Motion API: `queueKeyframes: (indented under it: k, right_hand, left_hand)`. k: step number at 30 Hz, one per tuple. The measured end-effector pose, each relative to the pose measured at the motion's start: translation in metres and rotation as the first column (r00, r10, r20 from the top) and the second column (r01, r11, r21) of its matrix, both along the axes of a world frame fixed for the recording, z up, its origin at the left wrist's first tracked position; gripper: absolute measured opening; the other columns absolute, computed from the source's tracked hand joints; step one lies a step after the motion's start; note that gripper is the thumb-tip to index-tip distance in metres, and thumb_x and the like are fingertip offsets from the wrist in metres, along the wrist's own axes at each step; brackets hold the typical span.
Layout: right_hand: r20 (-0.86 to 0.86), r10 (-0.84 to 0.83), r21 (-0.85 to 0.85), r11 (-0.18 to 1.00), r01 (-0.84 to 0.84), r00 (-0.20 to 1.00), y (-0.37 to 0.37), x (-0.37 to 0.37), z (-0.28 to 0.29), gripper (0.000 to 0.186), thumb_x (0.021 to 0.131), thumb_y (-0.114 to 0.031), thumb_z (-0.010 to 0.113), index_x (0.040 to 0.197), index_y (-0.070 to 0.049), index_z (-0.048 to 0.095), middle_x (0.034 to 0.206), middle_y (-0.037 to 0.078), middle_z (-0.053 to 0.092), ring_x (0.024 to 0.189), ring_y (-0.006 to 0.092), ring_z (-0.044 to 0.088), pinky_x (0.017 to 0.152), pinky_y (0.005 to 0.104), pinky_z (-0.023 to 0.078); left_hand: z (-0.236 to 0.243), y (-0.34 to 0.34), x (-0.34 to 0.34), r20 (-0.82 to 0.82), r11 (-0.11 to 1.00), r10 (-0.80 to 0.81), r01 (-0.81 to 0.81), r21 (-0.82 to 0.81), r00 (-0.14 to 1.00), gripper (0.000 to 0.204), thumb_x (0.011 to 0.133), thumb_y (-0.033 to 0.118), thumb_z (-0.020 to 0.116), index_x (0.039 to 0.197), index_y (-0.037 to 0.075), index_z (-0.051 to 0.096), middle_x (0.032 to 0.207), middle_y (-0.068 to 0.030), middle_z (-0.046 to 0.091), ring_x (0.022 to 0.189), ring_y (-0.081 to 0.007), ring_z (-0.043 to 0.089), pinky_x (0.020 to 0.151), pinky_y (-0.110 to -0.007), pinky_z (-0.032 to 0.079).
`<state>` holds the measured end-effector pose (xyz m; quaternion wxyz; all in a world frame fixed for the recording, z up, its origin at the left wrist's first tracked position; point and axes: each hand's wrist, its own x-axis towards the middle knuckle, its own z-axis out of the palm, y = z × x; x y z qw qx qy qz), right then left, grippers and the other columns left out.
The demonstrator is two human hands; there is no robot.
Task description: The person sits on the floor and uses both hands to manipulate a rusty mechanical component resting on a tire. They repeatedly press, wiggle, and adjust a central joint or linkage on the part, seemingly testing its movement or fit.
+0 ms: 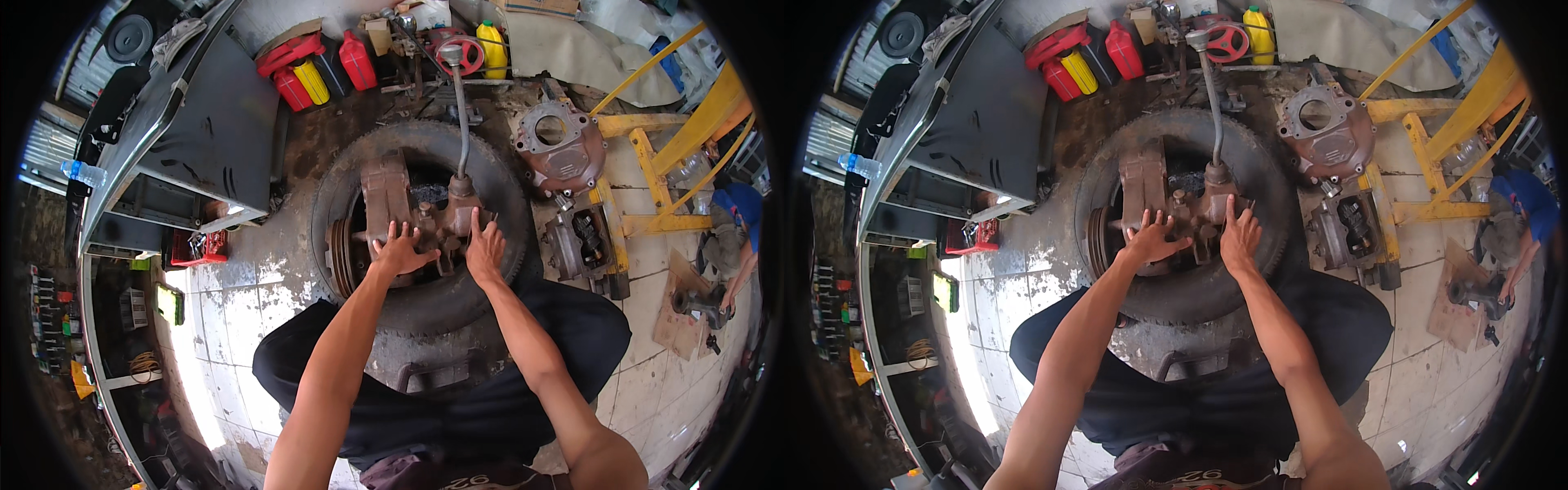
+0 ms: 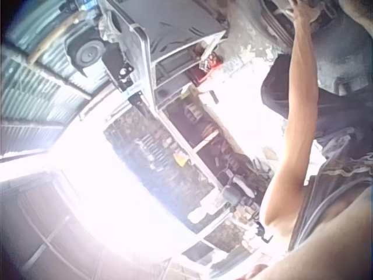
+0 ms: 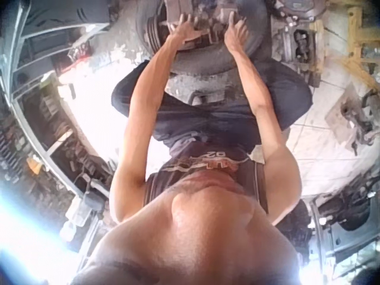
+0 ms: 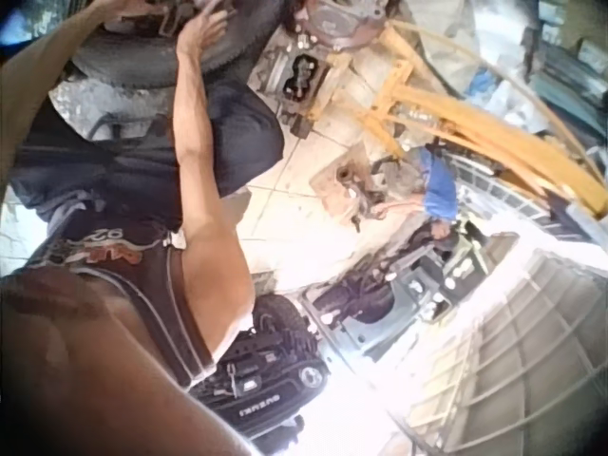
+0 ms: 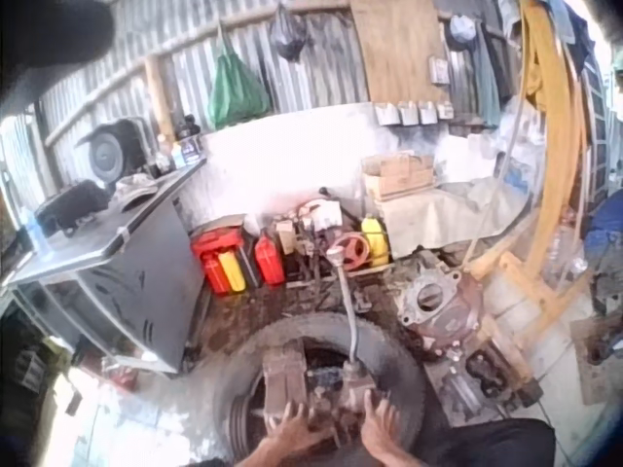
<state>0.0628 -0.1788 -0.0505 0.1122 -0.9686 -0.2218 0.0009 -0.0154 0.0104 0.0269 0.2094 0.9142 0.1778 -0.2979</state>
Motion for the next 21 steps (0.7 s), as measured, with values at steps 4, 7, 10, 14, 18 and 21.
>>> queueKeyframes:
  k: [4, 7, 10, 14, 18, 21]
  right_hand:
    - [-0.12, 0.009, -0.031, 0.999, -0.013, 0.993, 0.008, -0.036, 0.001, 0.067, 0.085, -0.005, 0.056, 0.149, -0.015, 0.036, 0.107, 0.017, 0.049, 0.093, 0.0339, 0.052, 0.08, 0.0445, 0.043]
    - [-0.008, -0.015, 0.002, 1.0, 0.015, 1.0, 0.008, -0.014, 0.01, 0.068, 0.085, -0.006, 0.057, 0.149, -0.014, 0.036, 0.109, 0.017, 0.049, 0.095, 0.0335, 0.051, 0.082, 0.0443, 0.042]
    - [-0.015, 0.016, -0.007, 1.0, -0.016, 1.0, 0.002, -0.017, 0.006, 0.07, 0.084, -0.007, 0.058, 0.15, -0.014, 0.035, 0.109, 0.017, 0.049, 0.097, 0.0338, 0.05, 0.084, 0.0452, 0.041]
    - [-0.071, 0.043, -0.069, 0.996, -0.048, 0.997, 0.005, -0.021, 0.01, 0.068, 0.087, -0.009, 0.058, 0.15, -0.018, 0.036, 0.107, 0.016, 0.05, 0.095, 0.032, 0.052, 0.081, 0.0438, 0.042]
    - [-0.037, 0.0, -0.015, 1.0, -0.001, 0.999, 0.001, -0.017, 0.005, 0.068, 0.087, -0.009, 0.057, 0.15, -0.022, 0.036, 0.107, 0.015, 0.05, 0.094, 0.0317, 0.052, 0.081, 0.0425, 0.041]
    - [0.022, 0.134, -0.058, 0.989, -0.133, 0.991, -0.004, -0.014, 0.001, 0.067, 0.086, -0.008, 0.057, 0.149, -0.023, 0.038, 0.107, 0.014, 0.051, 0.095, 0.0322, 0.053, 0.081, 0.0419, 0.042]
  left_hand:
    - [-0.002, 0.004, 0.0, -0.026, 0.999, 0.001, 0.0, 0.035, 1.0, 0.102, 0.075, 0.081, 0.05, 0.151, 0.016, 0.034, 0.161, -0.0121, 0.014, 0.149, -0.0342, 0.001, 0.112, -0.068, 0.011]
    - [-0.001, 0.006, 0.002, -0.012, 1.0, -0.002, 0.002, 0.026, 1.0, 0.101, 0.075, 0.081, 0.05, 0.151, 0.015, 0.034, 0.161, -0.0117, 0.015, 0.149, -0.0343, 0.0, 0.112, -0.067, 0.011]
    - [-0.001, 0.0, -0.001, 0.027, 1.0, -0.002, 0.001, 0.023, 1.0, 0.1, 0.076, 0.08, 0.05, 0.151, 0.016, 0.033, 0.161, -0.0119, 0.015, 0.149, -0.0342, 0.001, 0.112, -0.067, 0.011]
    - [0.002, 0.005, 0.001, -0.013, 1.0, 0.011, -0.011, -0.002, 1.0, 0.101, 0.075, 0.078, 0.052, 0.151, 0.013, 0.034, 0.161, -0.0129, 0.016, 0.15, -0.0339, 0.001, 0.112, -0.068, 0.011]
    - [0.002, 0.002, 0.002, 0.015, 1.0, -0.003, 0.003, 0.002, 1.0, 0.101, 0.076, 0.078, 0.052, 0.151, 0.013, 0.033, 0.161, -0.0127, 0.015, 0.149, -0.0342, 0.001, 0.111, -0.069, 0.01]
    - [0.005, 0.004, 0.003, -0.014, 1.0, 0.007, -0.007, 0.013, 1.0, 0.1, 0.077, 0.077, 0.051, 0.151, 0.011, 0.033, 0.161, -0.0133, 0.016, 0.149, -0.0346, 0.002, 0.111, -0.069, 0.01]
